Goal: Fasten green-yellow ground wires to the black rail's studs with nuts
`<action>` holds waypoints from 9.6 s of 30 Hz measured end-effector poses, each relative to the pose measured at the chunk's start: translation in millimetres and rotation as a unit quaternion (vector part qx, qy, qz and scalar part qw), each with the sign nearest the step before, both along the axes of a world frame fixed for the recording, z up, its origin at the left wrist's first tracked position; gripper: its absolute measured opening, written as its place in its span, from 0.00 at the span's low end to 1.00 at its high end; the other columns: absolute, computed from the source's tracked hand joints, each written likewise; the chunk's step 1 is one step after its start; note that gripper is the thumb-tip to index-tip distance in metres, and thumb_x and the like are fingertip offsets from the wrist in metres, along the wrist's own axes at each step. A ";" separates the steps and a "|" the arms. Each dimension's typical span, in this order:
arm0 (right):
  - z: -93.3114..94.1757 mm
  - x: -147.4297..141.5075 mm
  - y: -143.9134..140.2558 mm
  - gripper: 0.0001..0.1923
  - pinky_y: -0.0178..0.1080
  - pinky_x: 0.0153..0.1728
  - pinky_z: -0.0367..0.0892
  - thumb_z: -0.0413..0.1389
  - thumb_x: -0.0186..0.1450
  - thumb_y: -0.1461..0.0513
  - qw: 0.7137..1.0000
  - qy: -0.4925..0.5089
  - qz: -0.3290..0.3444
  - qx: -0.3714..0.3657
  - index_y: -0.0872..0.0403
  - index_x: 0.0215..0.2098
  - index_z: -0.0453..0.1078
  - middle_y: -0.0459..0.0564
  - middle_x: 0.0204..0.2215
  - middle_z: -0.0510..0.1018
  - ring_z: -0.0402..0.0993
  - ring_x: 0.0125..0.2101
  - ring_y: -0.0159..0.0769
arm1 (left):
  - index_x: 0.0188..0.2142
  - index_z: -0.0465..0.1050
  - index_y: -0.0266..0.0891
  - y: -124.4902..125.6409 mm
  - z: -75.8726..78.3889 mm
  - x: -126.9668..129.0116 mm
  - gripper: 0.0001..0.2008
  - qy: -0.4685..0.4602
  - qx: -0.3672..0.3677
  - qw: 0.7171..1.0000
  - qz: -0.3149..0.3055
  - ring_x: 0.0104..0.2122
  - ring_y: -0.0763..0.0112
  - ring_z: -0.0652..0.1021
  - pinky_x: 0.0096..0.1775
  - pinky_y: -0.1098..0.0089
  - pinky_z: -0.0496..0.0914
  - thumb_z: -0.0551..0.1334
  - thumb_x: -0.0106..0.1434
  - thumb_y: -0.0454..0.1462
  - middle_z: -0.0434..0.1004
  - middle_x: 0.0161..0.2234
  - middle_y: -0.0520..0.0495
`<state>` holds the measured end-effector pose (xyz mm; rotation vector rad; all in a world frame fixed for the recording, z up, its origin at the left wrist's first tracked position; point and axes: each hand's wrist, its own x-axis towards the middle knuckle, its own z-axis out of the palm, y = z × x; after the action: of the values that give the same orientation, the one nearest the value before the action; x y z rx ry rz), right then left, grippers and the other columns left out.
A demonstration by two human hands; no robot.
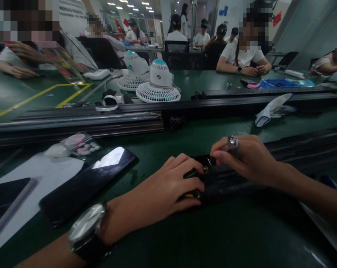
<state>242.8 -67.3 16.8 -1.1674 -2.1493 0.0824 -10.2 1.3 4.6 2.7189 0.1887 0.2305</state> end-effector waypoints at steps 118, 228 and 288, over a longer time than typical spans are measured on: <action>5.6 -6.5 -10.9 0.04 0.30 0.24 0.63 0.63 0.69 0.63 0.999 -0.015 -0.038 -0.012 0.53 0.35 0.76 0.40 0.23 0.82 0.76 0.20 0.26 | 0.43 0.74 0.42 -3.4 -6.7 3.2 0.07 -0.003 0.080 0.997 0.000 0.49 0.61 0.71 0.47 0.61 0.66 0.63 0.71 0.43 0.73 0.51 0.46; -19.7 -2.8 -4.5 0.11 0.31 0.29 0.64 0.65 0.67 0.56 0.994 0.096 -0.030 0.042 0.55 0.31 0.76 0.43 0.25 0.82 0.76 0.25 0.27 | 0.40 0.76 0.44 1.3 -7.6 2.0 0.04 0.030 -0.063 0.997 0.024 0.54 0.64 0.69 0.53 0.61 0.65 0.62 0.72 0.39 0.69 0.56 0.48; -24.2 -3.4 -0.1 0.13 0.35 0.28 0.64 0.54 0.73 0.57 0.984 0.136 -0.104 0.037 0.53 0.33 0.75 0.42 0.22 0.79 0.75 0.23 0.30 | 0.47 0.77 0.43 17.5 40.7 19.6 0.12 0.039 0.056 0.998 0.001 0.50 0.66 0.70 0.52 0.64 0.68 0.54 0.75 0.34 0.71 0.52 0.45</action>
<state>239.4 -67.4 -7.4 -1.2524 -1.7692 0.0641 9.4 18.8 45.3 2.8419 0.2070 0.1406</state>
